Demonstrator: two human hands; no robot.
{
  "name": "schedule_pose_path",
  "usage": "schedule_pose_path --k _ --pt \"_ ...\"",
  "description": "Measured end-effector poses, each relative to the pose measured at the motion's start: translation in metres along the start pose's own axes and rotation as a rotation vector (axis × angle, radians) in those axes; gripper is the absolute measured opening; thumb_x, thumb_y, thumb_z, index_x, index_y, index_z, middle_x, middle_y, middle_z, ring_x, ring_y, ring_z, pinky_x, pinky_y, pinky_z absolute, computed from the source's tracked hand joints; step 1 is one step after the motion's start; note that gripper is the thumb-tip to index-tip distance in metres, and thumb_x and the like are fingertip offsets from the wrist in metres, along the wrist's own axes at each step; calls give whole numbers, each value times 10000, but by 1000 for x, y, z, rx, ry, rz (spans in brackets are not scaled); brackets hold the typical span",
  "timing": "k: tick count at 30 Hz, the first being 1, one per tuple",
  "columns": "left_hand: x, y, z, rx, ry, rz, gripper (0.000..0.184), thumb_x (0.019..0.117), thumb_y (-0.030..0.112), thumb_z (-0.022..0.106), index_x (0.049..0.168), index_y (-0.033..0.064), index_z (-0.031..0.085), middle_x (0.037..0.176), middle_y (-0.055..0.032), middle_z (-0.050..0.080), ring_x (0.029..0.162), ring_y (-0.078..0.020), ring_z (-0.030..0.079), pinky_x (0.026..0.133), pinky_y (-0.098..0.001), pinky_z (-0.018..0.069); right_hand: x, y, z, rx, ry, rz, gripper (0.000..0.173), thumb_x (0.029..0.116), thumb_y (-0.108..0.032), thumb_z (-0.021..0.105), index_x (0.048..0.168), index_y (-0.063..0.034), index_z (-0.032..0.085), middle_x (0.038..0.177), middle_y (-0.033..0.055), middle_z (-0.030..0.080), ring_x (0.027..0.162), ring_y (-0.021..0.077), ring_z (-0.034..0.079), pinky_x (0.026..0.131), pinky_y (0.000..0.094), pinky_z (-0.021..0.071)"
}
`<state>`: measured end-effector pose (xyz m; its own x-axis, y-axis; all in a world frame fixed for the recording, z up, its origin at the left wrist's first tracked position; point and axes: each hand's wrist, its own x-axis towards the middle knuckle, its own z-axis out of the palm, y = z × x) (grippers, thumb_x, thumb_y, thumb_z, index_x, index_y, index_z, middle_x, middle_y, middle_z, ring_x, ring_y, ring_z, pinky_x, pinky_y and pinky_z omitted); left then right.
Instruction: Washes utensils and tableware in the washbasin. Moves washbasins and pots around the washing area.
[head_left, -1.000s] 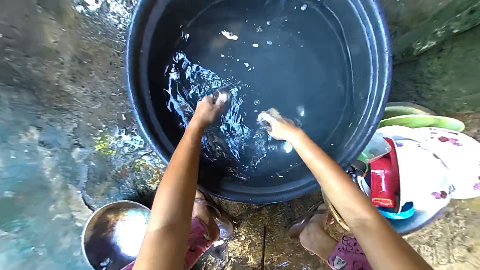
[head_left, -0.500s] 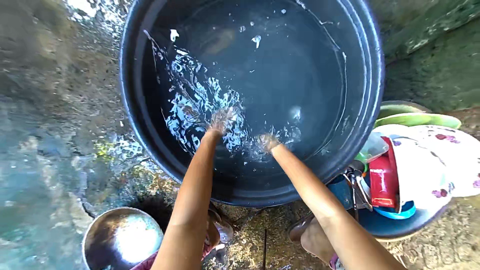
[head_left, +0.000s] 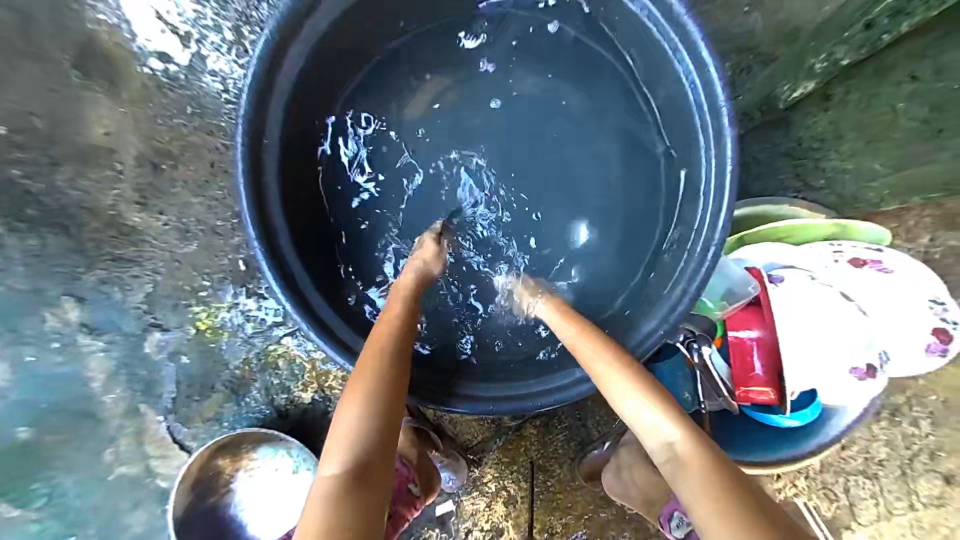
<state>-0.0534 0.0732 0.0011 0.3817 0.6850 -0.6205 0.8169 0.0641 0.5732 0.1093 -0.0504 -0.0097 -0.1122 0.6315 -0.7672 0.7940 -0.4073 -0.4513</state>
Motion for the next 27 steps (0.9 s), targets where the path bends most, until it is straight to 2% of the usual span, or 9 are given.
schedule_pose_path --k 2,5,7,10,13,19,22,24,27 --pt "-3 2 -4 142 -63 30 397 1080 63 435 1416 -140 495 1480 -379 462 1415 -534 415 1177 -671 274 -11 1 -26 48 182 -134 330 1014 -151 605 1324 -52 664 1285 230 665 1208 420 625 1015 633 463" --pt "-15 20 -14 -210 -151 -14 526 1126 358 380 1480 -26 439 1348 -257 588 1224 -349 590 1042 -515 471 -37 0 -66 169 377 -410 198 1000 -93 622 1121 -40 769 1163 184 697 1128 311 654 1018 490 500" --pt "-26 30 -14 -413 -243 65 577 1114 416 293 1512 2 349 1212 -141 602 1039 -195 607 908 -386 524 -58 -14 -89 208 411 -451 195 996 -124 640 1109 -26 765 1102 177 695 1044 271 665 967 432 519" --pt "-35 45 -8 -589 -298 217 455 1106 363 284 1396 49 441 1025 22 588 877 -27 576 782 -227 512 -56 -31 -105 351 430 -404 240 1022 -160 612 1181 -10 711 999 123 695 748 140 652 712 306 561" --pt "-27 47 -5 -722 -315 258 292 1119 236 347 1324 85 489 994 37 630 844 -17 617 762 -205 535 -30 -13 -100 581 332 -454 241 1031 -115 589 1188 55 658 879 98 700 653 84 657 624 257 578" --pt "-13 64 4 -276 -347 131 393 1081 100 479 1461 24 414 1145 -132 640 792 -133 619 712 -317 535 -21 32 -93 802 244 -243 360 1076 -205 523 1341 35 557 1184 162 680 998 216 701 826 413 595" --pt "6 63 8 50 -201 -4 457 1120 319 430 1334 -53 588 1218 -308 654 1131 -446 643 996 -636 467 -6 75 -95 461 434 88 412 1065 -247 556 1350 50 569 1282 267 635 1109 371 665 945 535 535" --pt "14 56 9 166 -149 -84 574 1126 412 360 1326 -72 598 1311 -359 598 1282 -515 556 1067 -699 391 -6 76 -91 293 426 342 494 1070 -224 536 1458 76 471 1474 322 489 1381 450 480 1143 585 367" --pt "17 40 17 266 -141 -29 399 1089 88 445 1428 -118 489 1454 -378 488 1386 -533 456 1141 -667 343 18 85 -65 249 459 498 674 1022 -358 614 1484 97 427 1543 320 408 1470 447 359 1209 577 279"
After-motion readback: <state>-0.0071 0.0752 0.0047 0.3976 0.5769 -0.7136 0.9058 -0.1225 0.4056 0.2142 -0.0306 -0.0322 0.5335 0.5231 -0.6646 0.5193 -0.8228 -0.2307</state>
